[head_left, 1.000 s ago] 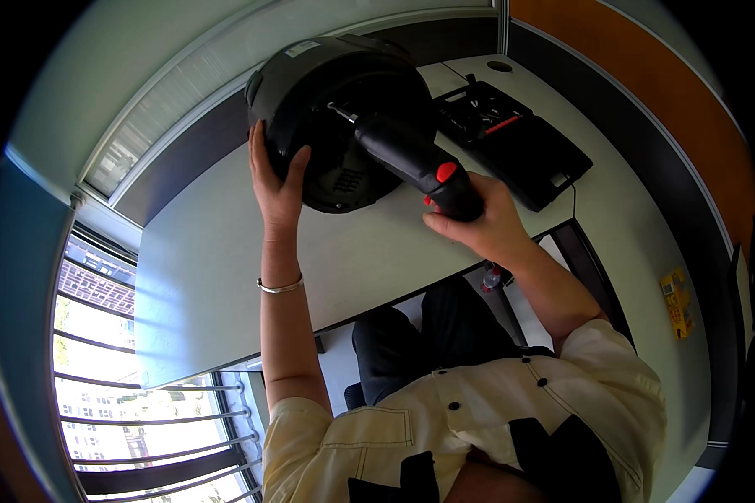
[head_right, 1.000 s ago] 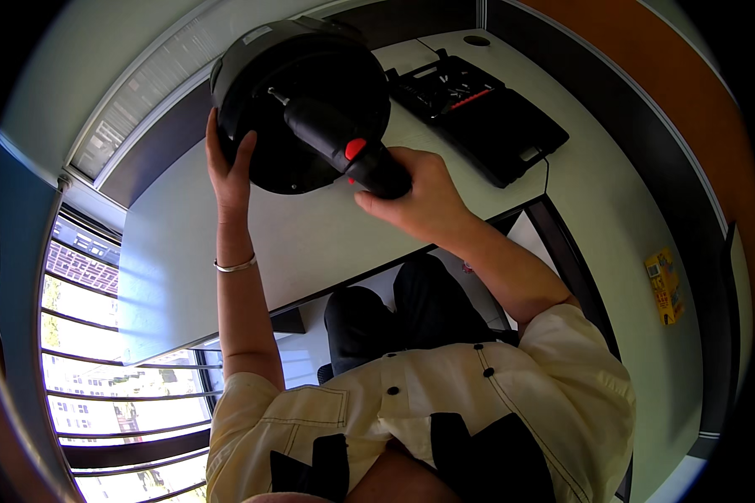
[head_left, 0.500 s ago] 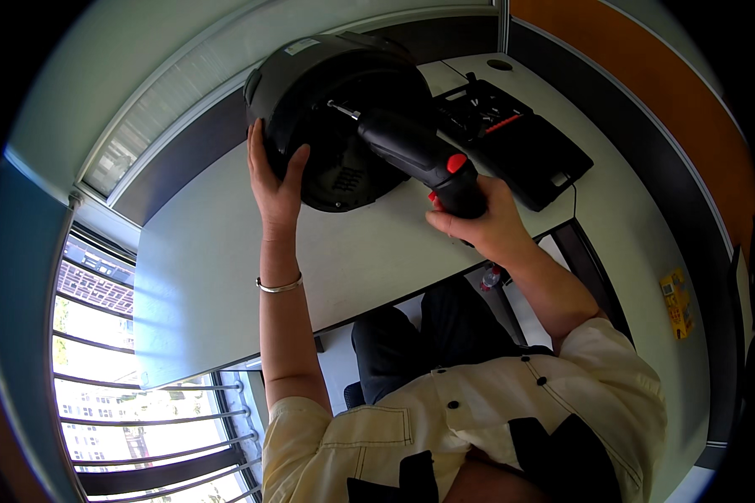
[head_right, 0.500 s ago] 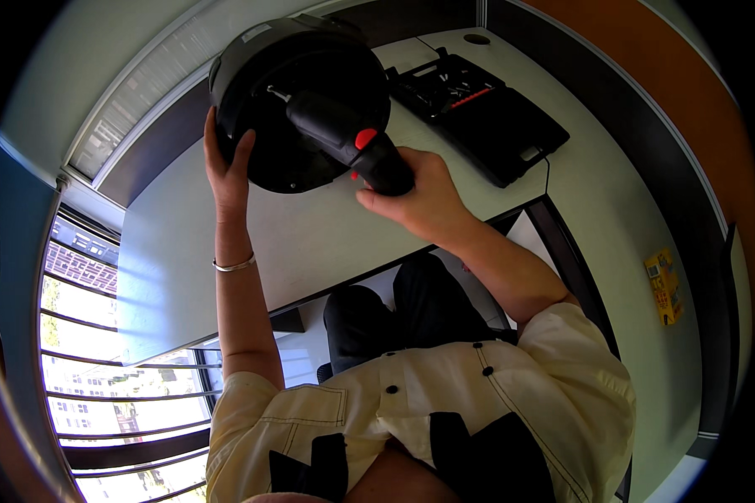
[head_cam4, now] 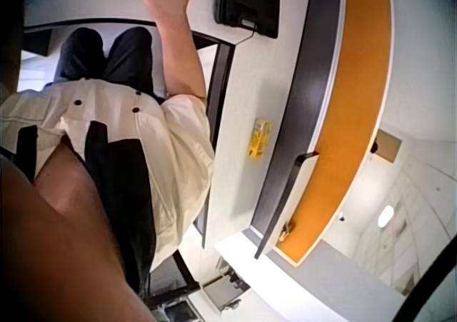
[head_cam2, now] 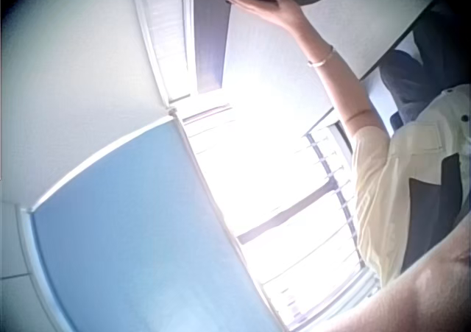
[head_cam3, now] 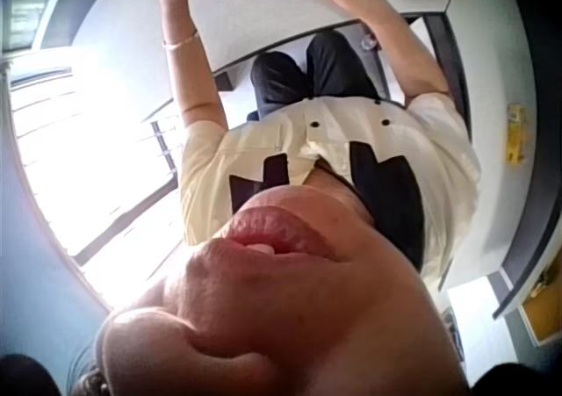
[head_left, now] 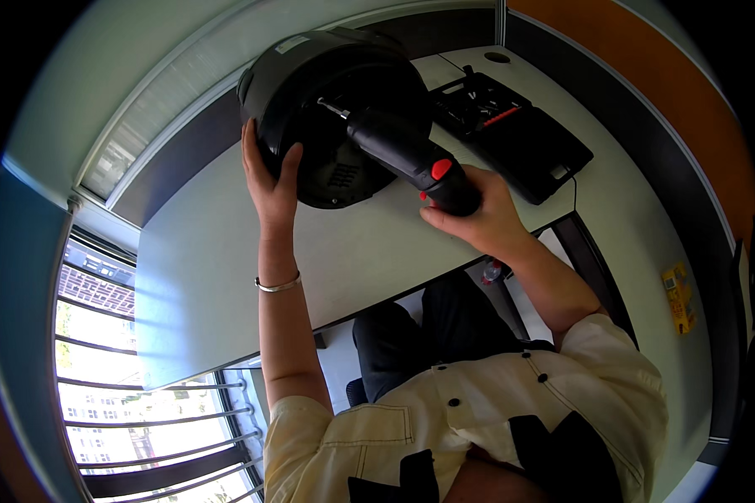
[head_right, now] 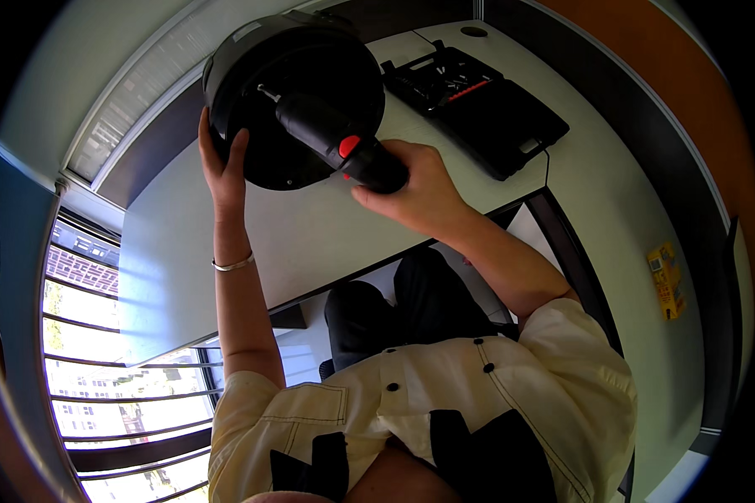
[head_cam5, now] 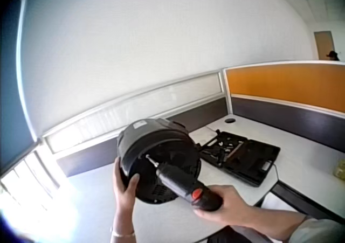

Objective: The person walks to a desk and uses a cordless drill to remove screws from the base of a black fan. They then reattach the screws to secure the fan base.

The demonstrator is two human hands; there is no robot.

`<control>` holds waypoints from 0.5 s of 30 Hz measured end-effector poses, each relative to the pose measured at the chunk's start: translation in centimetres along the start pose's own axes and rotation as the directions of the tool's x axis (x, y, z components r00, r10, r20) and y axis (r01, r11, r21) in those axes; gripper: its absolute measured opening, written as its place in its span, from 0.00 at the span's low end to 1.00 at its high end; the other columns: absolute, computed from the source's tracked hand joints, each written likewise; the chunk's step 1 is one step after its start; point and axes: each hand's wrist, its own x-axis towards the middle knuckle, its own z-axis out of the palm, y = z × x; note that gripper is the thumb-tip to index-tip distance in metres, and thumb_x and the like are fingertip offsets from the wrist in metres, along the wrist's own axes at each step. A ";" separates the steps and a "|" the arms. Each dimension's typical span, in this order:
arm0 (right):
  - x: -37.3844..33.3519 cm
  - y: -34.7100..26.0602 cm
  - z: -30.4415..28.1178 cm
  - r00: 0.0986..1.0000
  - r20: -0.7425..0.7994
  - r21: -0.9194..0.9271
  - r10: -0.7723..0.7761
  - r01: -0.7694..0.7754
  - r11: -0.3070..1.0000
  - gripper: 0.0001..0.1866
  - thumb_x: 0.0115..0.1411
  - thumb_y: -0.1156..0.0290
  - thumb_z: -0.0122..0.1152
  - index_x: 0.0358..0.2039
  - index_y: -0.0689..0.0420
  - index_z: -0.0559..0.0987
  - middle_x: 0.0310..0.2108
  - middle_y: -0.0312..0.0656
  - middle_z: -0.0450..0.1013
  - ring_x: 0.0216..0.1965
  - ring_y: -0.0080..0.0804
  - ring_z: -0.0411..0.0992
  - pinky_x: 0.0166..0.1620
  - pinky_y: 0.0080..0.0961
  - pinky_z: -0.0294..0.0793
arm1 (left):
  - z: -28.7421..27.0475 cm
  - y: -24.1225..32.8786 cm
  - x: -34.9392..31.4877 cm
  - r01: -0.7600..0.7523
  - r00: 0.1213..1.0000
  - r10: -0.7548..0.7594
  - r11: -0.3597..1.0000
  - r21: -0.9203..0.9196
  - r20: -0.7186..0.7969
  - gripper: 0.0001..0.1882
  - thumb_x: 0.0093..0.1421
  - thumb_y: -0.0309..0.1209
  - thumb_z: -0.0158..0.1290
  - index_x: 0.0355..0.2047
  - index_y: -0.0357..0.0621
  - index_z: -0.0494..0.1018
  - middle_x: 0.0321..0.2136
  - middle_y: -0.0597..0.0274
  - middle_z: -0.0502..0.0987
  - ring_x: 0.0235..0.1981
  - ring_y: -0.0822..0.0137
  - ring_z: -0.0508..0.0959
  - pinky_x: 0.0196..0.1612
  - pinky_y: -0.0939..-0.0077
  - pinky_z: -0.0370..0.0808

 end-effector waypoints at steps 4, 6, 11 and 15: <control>-0.1 -0.2 0.2 0.999 -0.008 0.021 0.043 -0.042 0.999 0.11 0.42 0.73 0.67 0.27 0.61 0.75 0.22 0.34 0.72 0.24 0.18 0.68 0.31 0.18 0.67 | -0.1 0.6 0.0 -0.023 1.000 0.022 0.998 0.061 0.013 0.33 0.55 0.30 0.54 0.59 0.38 0.53 0.53 0.50 0.62 0.55 0.60 0.63 0.57 0.71 0.59; -0.1 -0.2 0.1 0.995 0.012 0.116 0.099 -0.100 0.988 0.11 0.42 0.73 0.67 0.27 0.61 0.75 0.22 0.34 0.71 0.23 0.19 0.68 0.29 0.18 0.66 | -0.1 0.8 0.0 -0.033 0.999 0.031 0.996 0.082 0.020 0.32 0.57 0.27 0.53 0.59 0.37 0.53 0.51 0.53 0.65 0.52 0.63 0.65 0.56 0.74 0.60; 0.1 -0.2 0.2 0.989 0.064 0.256 0.137 -0.149 0.955 0.10 0.43 0.72 0.66 0.25 0.60 0.74 0.20 0.33 0.70 0.20 0.18 0.66 0.24 0.17 0.64 | -0.1 0.8 0.0 -0.052 0.999 0.051 0.995 0.088 0.019 0.32 0.57 0.27 0.53 0.59 0.36 0.53 0.51 0.53 0.65 0.52 0.63 0.65 0.56 0.74 0.60; 0.2 0.1 0.1 0.988 0.080 0.310 0.130 -0.149 0.939 0.11 0.43 0.72 0.67 0.25 0.60 0.74 0.21 0.33 0.69 0.21 0.18 0.66 0.24 0.17 0.64 | 0.0 0.7 0.0 -0.038 0.999 0.036 0.996 0.079 0.021 0.32 0.56 0.28 0.54 0.59 0.36 0.53 0.51 0.53 0.65 0.52 0.63 0.65 0.56 0.74 0.60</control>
